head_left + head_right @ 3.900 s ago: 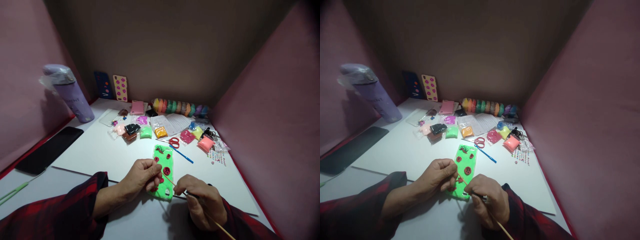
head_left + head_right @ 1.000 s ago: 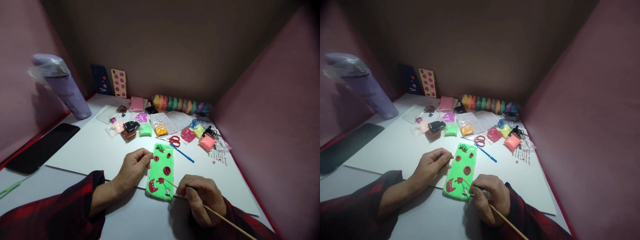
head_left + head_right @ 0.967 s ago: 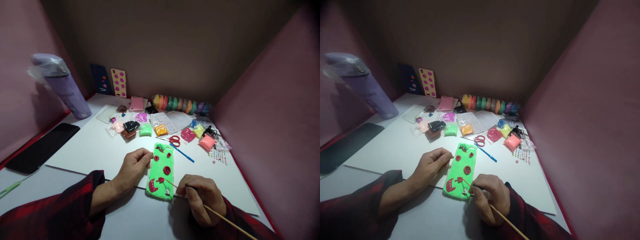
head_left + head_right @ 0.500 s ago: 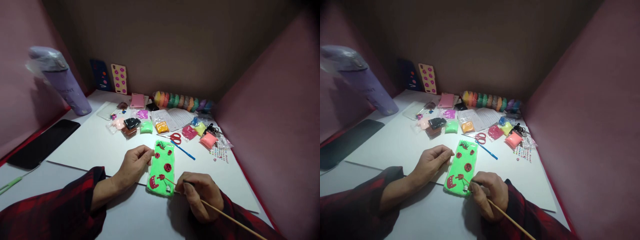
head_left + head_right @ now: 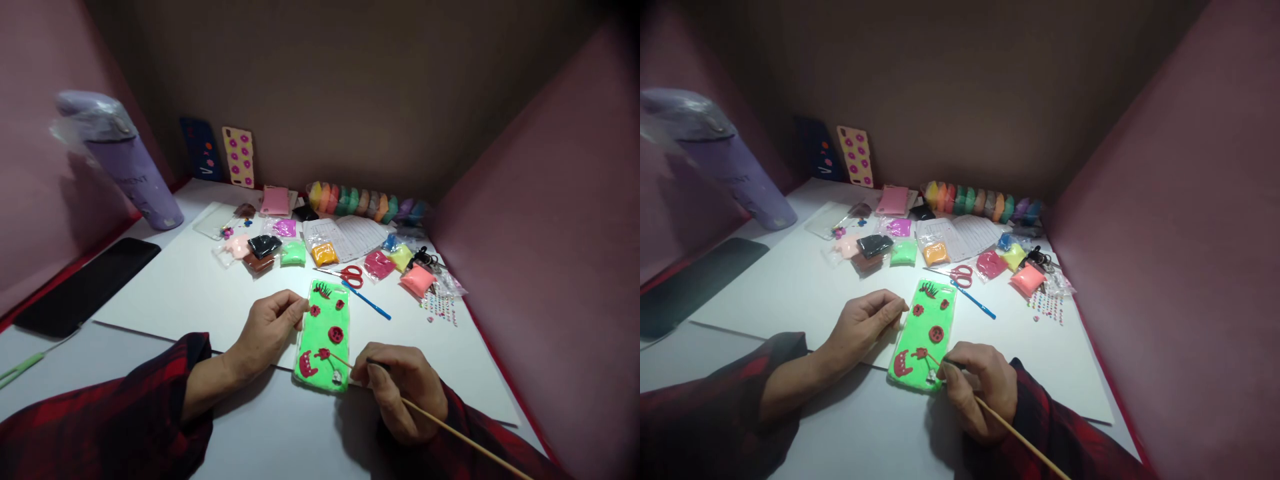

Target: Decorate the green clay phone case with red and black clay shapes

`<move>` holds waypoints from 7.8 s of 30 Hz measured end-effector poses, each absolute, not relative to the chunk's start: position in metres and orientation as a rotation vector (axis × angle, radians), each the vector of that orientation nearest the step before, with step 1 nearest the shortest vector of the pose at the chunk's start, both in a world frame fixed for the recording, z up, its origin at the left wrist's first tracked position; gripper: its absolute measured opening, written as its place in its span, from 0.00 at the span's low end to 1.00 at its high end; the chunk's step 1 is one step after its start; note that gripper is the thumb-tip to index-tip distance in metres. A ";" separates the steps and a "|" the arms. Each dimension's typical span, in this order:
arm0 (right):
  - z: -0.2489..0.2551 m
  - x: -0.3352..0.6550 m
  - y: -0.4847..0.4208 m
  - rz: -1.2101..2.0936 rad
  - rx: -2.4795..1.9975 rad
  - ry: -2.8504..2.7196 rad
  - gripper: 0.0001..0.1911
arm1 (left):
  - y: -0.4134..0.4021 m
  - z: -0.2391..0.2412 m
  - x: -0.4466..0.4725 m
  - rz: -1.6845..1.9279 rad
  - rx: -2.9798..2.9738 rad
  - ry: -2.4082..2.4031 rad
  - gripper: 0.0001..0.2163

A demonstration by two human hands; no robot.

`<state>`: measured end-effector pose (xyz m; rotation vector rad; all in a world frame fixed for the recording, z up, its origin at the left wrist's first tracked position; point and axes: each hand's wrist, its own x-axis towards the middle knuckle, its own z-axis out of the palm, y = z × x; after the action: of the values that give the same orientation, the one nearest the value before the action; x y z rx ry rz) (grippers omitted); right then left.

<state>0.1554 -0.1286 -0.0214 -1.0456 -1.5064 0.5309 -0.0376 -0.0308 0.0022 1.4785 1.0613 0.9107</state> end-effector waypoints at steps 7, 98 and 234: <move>-0.021 0.153 -0.128 0.534 -1.041 -1.483 0.05 | -0.031 0.003 -0.038 0.901 1.463 1.066 0.12; -0.010 0.144 -0.117 0.551 -0.826 -1.432 0.10 | -0.032 -0.004 -0.037 0.968 1.248 1.008 0.06; -0.024 0.145 -0.084 0.853 -1.212 -1.356 0.03 | -0.034 -0.006 -0.034 0.969 1.402 1.067 0.08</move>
<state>0.1450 -0.0843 -0.0243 -1.2122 -1.3562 0.8530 -0.0340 -0.0343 -0.0060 1.4020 1.0673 0.9694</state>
